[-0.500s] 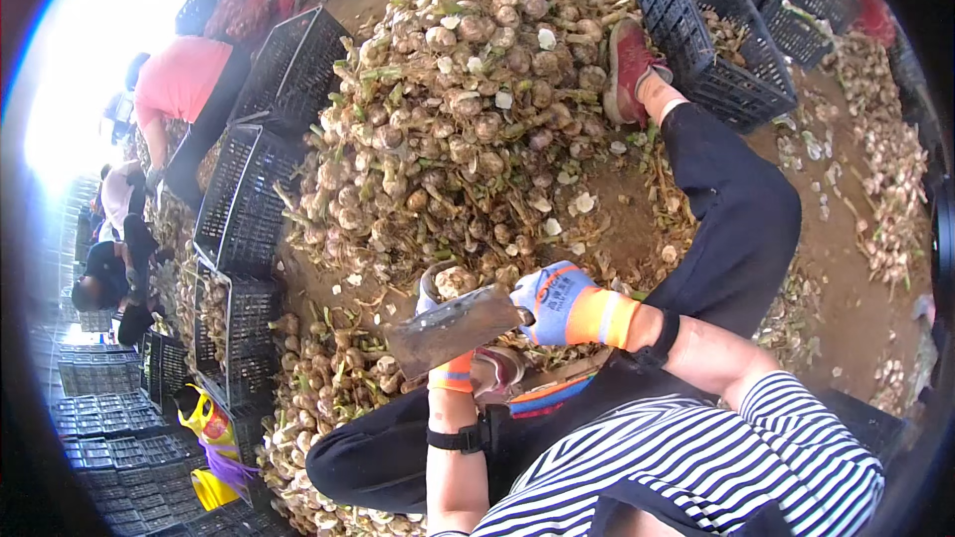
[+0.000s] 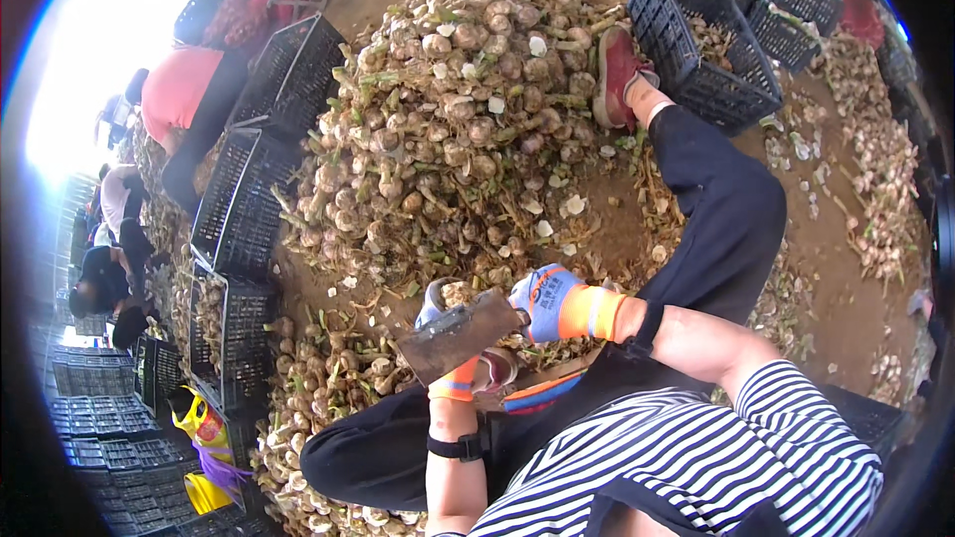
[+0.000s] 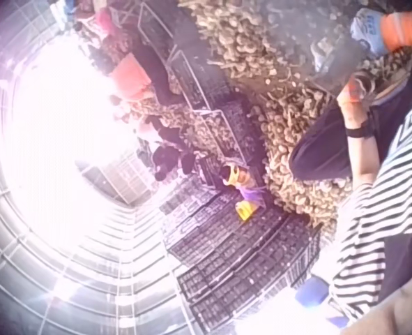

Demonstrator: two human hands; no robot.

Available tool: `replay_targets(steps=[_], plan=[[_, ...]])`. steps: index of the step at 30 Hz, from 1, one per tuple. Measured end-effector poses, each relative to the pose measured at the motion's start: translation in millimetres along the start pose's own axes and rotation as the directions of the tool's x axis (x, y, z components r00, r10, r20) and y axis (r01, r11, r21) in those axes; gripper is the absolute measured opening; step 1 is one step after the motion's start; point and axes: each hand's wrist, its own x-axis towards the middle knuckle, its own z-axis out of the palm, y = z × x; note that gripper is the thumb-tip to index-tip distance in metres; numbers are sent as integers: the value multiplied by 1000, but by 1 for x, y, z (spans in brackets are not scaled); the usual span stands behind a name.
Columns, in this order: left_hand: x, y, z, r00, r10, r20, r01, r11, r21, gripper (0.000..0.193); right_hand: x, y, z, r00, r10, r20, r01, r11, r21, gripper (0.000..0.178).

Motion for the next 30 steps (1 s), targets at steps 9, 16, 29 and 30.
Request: replay_targets(steps=[9, 16, 29, 30], plan=[[-2, 26, -8, 954, -98, -285, -38, 900, -435, 42, 28, 72, 50, 892, 416, -175, -157, 651, 743, 26], [-2, -9, -18, 906, -409, 110, 62, -129, -990, 12, 15, -15, 39, 961, 72, -266, 230, 325, 917, 16], [46, -167, -83, 666, -696, -269, -39, 327, -944, 37, 31, 24, 29, 856, 517, 26, 208, -389, 897, 19], [108, -62, -30, 809, -526, -262, 88, 549, -831, 34, 25, 37, 28, 840, 541, 25, 252, -432, 866, 20]])
